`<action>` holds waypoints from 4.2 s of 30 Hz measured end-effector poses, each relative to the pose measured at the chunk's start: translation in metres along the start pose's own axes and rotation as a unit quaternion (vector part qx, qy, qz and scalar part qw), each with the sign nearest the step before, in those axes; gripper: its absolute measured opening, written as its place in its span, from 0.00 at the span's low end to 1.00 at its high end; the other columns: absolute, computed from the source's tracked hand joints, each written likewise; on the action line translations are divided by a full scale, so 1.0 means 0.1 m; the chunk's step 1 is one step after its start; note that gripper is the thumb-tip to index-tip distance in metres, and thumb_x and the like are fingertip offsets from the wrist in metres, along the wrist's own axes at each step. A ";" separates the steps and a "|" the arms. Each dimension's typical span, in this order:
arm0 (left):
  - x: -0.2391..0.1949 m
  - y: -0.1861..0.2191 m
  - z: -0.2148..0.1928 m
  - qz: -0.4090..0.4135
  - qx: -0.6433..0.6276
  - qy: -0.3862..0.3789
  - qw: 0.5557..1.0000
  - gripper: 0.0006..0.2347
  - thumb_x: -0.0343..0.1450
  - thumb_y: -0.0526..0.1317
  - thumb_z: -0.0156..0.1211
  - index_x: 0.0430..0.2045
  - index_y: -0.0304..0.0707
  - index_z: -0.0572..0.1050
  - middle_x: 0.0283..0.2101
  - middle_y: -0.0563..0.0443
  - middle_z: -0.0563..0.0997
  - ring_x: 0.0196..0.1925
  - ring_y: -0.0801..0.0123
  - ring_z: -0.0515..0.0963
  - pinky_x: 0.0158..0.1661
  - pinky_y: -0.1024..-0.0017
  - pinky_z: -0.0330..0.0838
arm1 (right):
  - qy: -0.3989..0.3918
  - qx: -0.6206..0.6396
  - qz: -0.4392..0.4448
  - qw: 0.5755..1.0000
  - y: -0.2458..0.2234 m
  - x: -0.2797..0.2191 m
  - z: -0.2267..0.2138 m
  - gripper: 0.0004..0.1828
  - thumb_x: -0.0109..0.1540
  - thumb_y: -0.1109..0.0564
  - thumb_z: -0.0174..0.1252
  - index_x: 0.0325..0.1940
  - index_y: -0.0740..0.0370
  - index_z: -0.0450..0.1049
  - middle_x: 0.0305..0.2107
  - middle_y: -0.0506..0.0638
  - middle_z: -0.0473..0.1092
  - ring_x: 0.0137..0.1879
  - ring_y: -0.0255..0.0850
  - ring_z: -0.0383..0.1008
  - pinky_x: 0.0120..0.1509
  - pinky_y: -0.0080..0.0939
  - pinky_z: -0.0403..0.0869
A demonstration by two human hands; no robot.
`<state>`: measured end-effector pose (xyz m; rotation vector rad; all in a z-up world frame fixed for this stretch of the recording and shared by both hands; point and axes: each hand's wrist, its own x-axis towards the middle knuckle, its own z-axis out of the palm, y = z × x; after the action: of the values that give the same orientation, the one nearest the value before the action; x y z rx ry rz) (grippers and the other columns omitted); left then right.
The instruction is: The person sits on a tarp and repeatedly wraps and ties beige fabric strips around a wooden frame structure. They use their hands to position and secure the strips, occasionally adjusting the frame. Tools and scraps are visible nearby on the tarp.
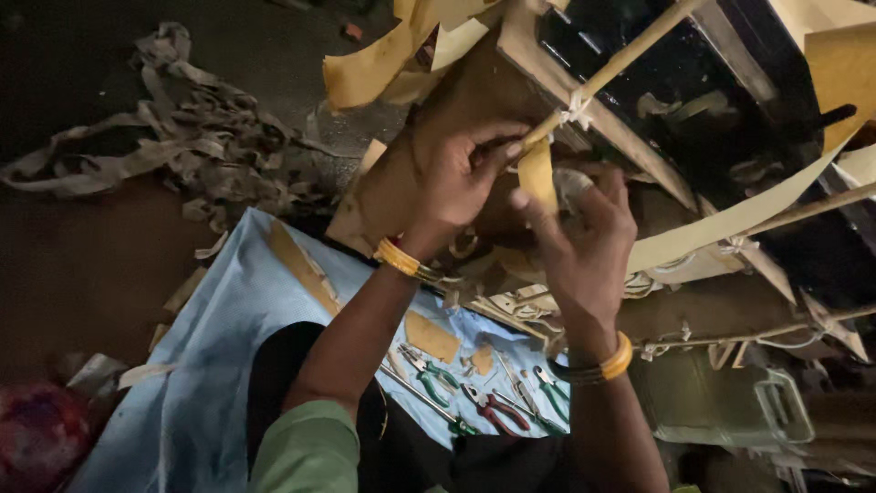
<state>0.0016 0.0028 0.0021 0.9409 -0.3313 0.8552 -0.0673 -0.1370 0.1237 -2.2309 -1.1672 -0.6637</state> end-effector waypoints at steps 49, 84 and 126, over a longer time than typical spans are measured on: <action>-0.39 0.16 0.41 0.116 0.155 0.171 0.966 0.13 0.73 0.37 0.57 0.49 0.29 0.73 0.40 0.45 0.82 0.41 0.72 0.82 0.43 0.72 0.77 | -0.081 -0.384 -0.703 0.593 -0.28 1.04 -0.37 0.08 0.61 0.51 0.64 0.35 0.57 0.78 0.31 0.48 0.79 0.44 0.38 0.80 0.53 0.36 0.76; -0.14 0.24 0.25 0.321 0.530 0.157 0.769 0.18 0.69 0.33 0.67 0.51 0.33 0.69 0.48 0.29 0.76 0.51 0.38 0.77 0.51 0.52 0.72 | 0.221 -0.053 -0.161 0.961 0.93 0.05 0.47 0.28 0.70 0.56 0.69 0.67 0.68 0.63 0.59 0.65 0.65 0.65 0.66 0.64 0.72 0.66 0.63; 0.56 -0.11 -0.15 -0.244 0.010 0.001 0.970 0.18 0.74 0.45 0.43 0.42 0.31 0.79 0.41 0.46 0.84 0.41 0.64 0.80 0.45 0.61 0.76 | 0.088 -0.001 -0.287 0.954 0.96 0.12 0.15 0.25 0.63 0.61 0.72 0.63 0.61 0.74 0.59 0.57 0.69 0.66 0.55 0.67 0.71 0.55 0.65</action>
<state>0.0438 0.0397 0.0207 0.9844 -0.0801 0.4076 0.0224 -0.1672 0.0982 -1.7762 -1.7306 -1.0607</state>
